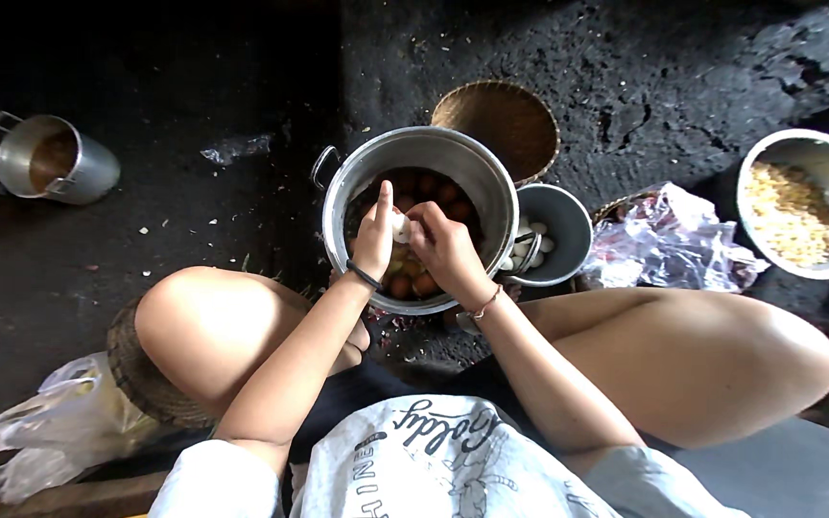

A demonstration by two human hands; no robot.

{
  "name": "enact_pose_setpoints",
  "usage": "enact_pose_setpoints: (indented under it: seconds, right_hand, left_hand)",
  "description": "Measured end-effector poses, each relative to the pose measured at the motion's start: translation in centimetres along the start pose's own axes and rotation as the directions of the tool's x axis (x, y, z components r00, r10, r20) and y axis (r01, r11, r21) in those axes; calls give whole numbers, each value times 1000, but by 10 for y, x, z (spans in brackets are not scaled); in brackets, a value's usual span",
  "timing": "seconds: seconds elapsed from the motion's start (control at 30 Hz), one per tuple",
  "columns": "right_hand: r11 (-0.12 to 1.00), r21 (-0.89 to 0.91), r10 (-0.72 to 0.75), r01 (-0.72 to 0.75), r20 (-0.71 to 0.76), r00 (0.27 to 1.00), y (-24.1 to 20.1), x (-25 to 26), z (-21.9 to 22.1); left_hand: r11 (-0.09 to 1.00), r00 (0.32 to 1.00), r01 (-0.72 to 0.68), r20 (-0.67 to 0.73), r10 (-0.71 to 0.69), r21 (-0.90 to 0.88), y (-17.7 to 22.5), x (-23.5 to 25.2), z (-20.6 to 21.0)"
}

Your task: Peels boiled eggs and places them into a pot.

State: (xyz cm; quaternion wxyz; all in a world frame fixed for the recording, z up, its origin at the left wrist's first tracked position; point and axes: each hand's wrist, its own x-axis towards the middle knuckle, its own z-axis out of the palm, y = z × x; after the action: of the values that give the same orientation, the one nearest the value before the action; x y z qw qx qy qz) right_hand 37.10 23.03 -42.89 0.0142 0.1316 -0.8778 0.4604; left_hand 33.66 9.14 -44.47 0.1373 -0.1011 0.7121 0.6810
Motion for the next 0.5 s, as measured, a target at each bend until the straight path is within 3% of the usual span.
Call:
enact_pose_setpoints:
  seconds: [0.23,0.5]
  right_hand:
    - [983,175,56,-58,18,998,7,-1,-5]
    - [1000,29,9,-9,12,1000,2,-1,-6]
  left_hand:
    - [999,999,6,35,-5,-35,-2,3,-3]
    - [986,998,-67,-4,69,154,8,-2,-3]
